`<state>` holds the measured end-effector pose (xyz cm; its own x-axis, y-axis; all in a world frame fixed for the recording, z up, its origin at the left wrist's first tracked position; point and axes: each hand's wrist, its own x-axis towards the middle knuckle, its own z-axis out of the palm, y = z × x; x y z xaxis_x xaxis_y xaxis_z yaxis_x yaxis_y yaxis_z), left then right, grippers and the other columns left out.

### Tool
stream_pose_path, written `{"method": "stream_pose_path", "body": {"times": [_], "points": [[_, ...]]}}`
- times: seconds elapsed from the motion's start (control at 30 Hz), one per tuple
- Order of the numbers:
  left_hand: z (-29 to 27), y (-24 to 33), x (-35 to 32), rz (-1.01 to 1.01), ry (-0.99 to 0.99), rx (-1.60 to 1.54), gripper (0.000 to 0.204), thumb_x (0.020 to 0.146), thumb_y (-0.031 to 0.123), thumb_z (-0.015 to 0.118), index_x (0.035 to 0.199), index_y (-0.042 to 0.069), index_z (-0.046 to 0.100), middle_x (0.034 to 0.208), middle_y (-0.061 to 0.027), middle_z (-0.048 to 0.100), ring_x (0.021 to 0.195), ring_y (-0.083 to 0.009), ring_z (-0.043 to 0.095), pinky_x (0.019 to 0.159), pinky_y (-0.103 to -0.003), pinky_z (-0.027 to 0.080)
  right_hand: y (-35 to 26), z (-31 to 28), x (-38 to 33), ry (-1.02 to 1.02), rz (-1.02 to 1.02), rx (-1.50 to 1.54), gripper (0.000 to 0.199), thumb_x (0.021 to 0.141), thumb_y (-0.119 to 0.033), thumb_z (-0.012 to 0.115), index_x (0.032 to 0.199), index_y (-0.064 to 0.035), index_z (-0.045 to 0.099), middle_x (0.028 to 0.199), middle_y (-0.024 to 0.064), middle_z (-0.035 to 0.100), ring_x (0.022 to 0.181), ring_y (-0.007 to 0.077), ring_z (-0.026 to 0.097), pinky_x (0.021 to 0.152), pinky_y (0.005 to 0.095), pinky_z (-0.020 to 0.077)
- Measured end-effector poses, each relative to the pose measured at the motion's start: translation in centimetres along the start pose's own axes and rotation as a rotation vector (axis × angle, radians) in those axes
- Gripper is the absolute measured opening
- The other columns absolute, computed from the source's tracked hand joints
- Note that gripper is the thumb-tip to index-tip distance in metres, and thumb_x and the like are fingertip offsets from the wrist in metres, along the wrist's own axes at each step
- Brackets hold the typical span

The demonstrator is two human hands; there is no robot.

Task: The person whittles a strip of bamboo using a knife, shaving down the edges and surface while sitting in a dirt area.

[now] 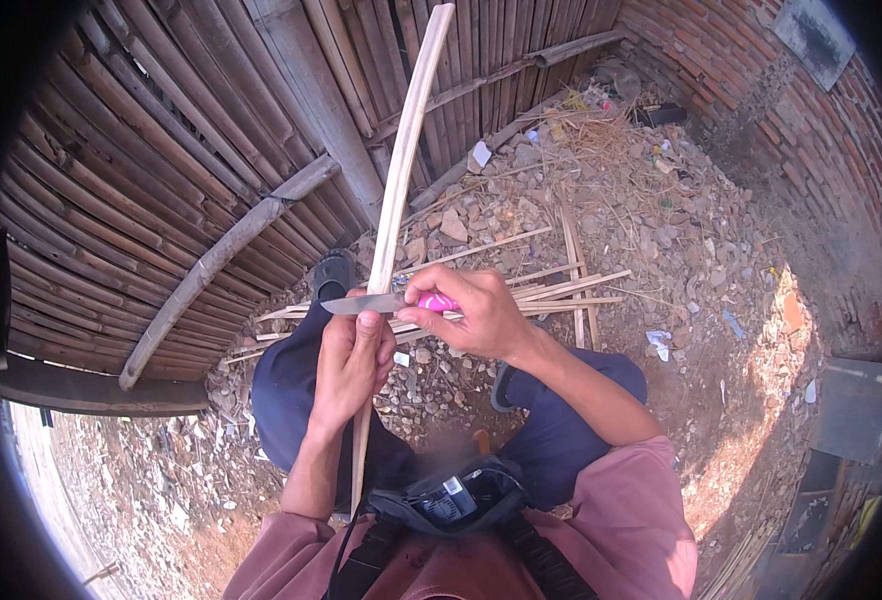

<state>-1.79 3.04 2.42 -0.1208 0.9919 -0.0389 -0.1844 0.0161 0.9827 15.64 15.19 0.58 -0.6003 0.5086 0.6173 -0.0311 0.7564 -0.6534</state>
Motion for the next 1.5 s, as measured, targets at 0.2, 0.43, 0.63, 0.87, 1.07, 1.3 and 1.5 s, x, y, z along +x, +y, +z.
{"method": "stream_pose_path", "body": {"times": [0.2, 0.43, 0.63, 0.87, 1.07, 1.3, 1.5], "points": [[0.1, -0.3, 0.0, -0.003, -0.001, -0.045, 0.028, 0.116, 0.029, 0.048, 0.122, 0.002, 0.054, 0.065, 0.0063, 0.042, 0.05, -0.0023, 0.035, 0.044, -0.023, 0.028, -0.1, 0.2, -0.2, 0.031, 0.038, -0.007, 0.022, 0.09, -0.018, 0.085, 0.101, -0.0041, 0.071, 0.09, 0.0066, 0.077, 0.075, 0.0203, 0.077, 0.065, 0.0323, 0.0579], [0.1, 0.1, -0.1, -0.002, -0.016, -0.059, 0.028, 0.115, 0.028, 0.05, 0.128, 0.004, 0.048, 0.075, 0.0039, 0.048, 0.055, -0.0024, 0.039, 0.048, -0.022, 0.032, 0.0, 0.0, -0.1, -0.001, -0.003, -0.012, 0.026, 0.092, -0.018, 0.085, 0.101, -0.0006, 0.067, 0.09, 0.0096, 0.076, 0.075, 0.0187, 0.076, 0.064, 0.0298, 0.0582], [0.2, 0.1, -0.1, 0.019, -0.012, -0.065, 0.041, 0.115, 0.027, 0.05, 0.146, 0.003, 0.039, 0.077, 0.0037, 0.048, 0.056, -0.0028, 0.039, 0.048, -0.022, 0.032, -0.5, -0.1, 0.0, 0.005, 0.055, 0.011, 0.023, 0.091, -0.019, 0.085, 0.1, -0.0041, 0.07, 0.089, 0.0071, 0.076, 0.075, 0.0214, 0.077, 0.065, 0.033, 0.0578], [0.1, 0.2, 0.1, 0.06, -0.088, -0.069, 0.067, 0.112, 0.046, 0.048, 0.165, 0.013, 0.023, 0.074, 0.0022, 0.047, 0.051, -0.0028, 0.041, 0.044, -0.018, 0.034, -0.3, 0.2, -0.3, 0.037, -0.019, -0.005, 0.026, 0.091, -0.019, 0.086, 0.099, -0.0009, 0.069, 0.089, 0.0098, 0.076, 0.073, 0.0181, 0.075, 0.063, 0.0296, 0.0574], [0.2, -0.5, -0.1, 0.073, -0.089, -0.225, 0.059, 0.114, 0.028, 0.052, 0.164, 0.011, 0.026, 0.078, 0.0055, 0.047, 0.056, -0.0015, 0.038, 0.048, -0.02, 0.029, -1.2, 0.2, -0.5, 0.079, 0.003, 0.06, 0.021, 0.088, -0.012, 0.088, 0.093, -0.001, 0.071, 0.084, 0.0118, 0.076, 0.071, 0.0194, 0.075, 0.062, 0.0303, 0.0571], [0.5, -0.9, 0.2, 0.118, 0.01, -0.121, 0.047, 0.115, 0.025, 0.05, 0.157, 0.005, 0.038, 0.087, 0.0044, 0.054, 0.061, -0.0006, 0.04, 0.052, -0.02, 0.032, -1.2, 0.4, -0.6, 0.098, -0.065, -0.063, 0.02, 0.085, -0.007, 0.089, 0.086, -0.0015, 0.07, 0.079, 0.0126, 0.074, 0.065, 0.02, 0.072, 0.056, 0.0307, 0.0543], [0.6, -0.7, 0.3, 0.113, 0.048, -0.08, 0.046, 0.116, 0.025, 0.049, 0.155, 0.004, 0.04, 0.088, 0.0044, 0.055, 0.063, -0.0012, 0.041, 0.054, -0.02, 0.033, -1.8, 0.4, -0.3, 0.098, 0.02, -0.026, 0.02, 0.087, -0.008, 0.088, 0.084, -0.0014, 0.069, 0.077, 0.011, 0.073, 0.063, 0.0168, 0.071, 0.055, 0.0292, 0.0518]]}}
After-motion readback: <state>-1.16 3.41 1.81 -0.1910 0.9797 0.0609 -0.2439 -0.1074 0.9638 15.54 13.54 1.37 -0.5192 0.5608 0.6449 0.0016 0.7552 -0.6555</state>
